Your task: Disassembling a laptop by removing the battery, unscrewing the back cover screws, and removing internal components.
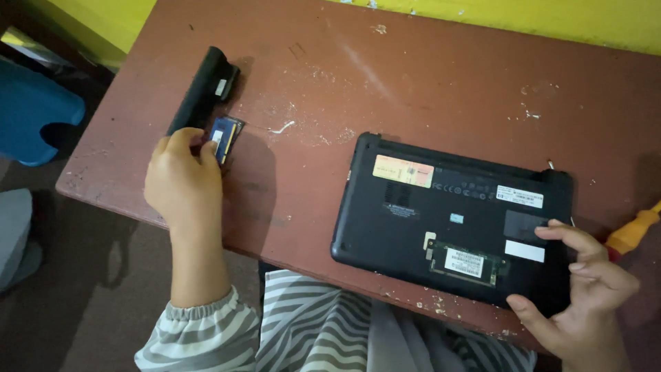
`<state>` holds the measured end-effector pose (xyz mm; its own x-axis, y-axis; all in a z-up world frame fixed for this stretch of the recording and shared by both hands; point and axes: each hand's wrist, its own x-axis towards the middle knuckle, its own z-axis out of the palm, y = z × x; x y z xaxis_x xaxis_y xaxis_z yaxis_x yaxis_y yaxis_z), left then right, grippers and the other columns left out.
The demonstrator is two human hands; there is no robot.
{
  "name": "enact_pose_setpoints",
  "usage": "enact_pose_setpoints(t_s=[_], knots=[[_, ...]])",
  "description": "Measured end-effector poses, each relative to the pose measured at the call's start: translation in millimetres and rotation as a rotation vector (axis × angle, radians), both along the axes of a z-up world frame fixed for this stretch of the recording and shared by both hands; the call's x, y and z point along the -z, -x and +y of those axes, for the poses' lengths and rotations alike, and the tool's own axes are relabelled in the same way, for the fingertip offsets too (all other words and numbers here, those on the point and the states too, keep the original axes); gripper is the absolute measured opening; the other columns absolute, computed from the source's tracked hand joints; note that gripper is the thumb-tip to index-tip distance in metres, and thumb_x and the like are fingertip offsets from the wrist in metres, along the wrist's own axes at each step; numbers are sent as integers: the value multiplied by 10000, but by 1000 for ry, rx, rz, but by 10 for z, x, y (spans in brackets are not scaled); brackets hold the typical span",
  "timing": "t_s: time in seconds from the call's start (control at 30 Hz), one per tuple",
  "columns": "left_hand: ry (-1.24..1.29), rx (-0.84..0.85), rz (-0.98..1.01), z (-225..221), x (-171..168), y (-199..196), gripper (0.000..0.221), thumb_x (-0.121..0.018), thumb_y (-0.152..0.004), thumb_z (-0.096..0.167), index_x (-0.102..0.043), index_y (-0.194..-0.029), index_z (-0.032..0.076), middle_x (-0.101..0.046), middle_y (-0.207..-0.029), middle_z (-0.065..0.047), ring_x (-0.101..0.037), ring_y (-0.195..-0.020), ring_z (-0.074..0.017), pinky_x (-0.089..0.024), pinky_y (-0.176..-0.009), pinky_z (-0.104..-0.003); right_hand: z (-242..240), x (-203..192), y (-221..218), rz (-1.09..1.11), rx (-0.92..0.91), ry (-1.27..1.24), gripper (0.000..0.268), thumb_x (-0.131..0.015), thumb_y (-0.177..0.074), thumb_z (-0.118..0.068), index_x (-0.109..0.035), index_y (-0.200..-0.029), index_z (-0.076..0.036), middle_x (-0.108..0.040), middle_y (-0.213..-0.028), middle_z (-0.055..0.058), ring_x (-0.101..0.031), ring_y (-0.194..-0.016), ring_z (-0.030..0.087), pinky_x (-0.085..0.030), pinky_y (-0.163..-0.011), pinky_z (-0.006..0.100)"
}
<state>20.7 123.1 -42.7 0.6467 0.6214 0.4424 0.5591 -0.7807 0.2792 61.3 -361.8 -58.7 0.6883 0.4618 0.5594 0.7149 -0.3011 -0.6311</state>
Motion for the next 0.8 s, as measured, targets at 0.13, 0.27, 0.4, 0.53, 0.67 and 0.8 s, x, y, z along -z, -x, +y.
enact_pose_setpoints(t_s=[0.13, 0.27, 0.4, 0.53, 0.67, 0.8], knots=[[-103, 155, -103, -262, -146, 88, 223, -796, -932, 148, -774, -1147, 93, -675, -1136, -112, -623, -995, -371, -492, -799, -510, 16, -19, 1, -17, 17, 7, 571, -661, -805, -196, -226, -1165, -114, -482, -1327, 378, -485, -1322, 457, -340, -1274, 603], [-91, 799, -151, -968, -362, 96, 326, -654, -1031, 360, -693, -1032, 37, -695, -1079, -168, -601, -988, -380, -461, -854, -516, -61, -61, 52, 8, 168, 183, 472, -687, -854, -332, -466, -1186, -79, -534, -1404, 206, -468, -1404, 399, -352, -1257, 525], [136, 1047, 29, -1328, -202, 182, 810, -617, -776, 762, -644, -1323, 165, -498, -1513, -183, -493, -1408, -416, -398, -1080, -603, -301, -87, 192, -75, 401, 204, 380, -601, -947, -348, -524, -1109, -13, -515, -1402, 260, -473, -1363, 414, -358, -1248, 533], [282, 1100, 213, -1397, -92, 177, 1083, -779, -657, 740, -461, -1511, 155, -188, -1677, -288, -262, -1557, -496, -267, -1200, -638, -875, -1, 350, -185, 548, 246, 339, -547, -1062, -296, -490, -1137, 29, -514, -1387, 313, -497, -1355, 479, -396, -1323, 626], [259, 1003, 321, -1407, -29, 134, 1345, -877, -571, 700, -272, -1606, 92, -61, -1724, -266, -229, -1566, -484, -245, -1196, -627, -1089, 39, 370, 19, 488, 319, 571, -599, -888, -423, -475, -1273, -20, -428, -1466, 287, -436, -1421, 421, -347, -1336, 566], [239, 973, 328, -1417, 4, 116, 1330, -838, -555, 716, -292, -1606, 110, -128, -1721, -263, -255, -1542, -503, -213, -1216, -630, -747, 91, 409, -36, 497, 433, 727, -619, -744, -681, -511, -1196, -123, -544, -1464, 197, -479, -1415, 421, -261, -1248, 572]])
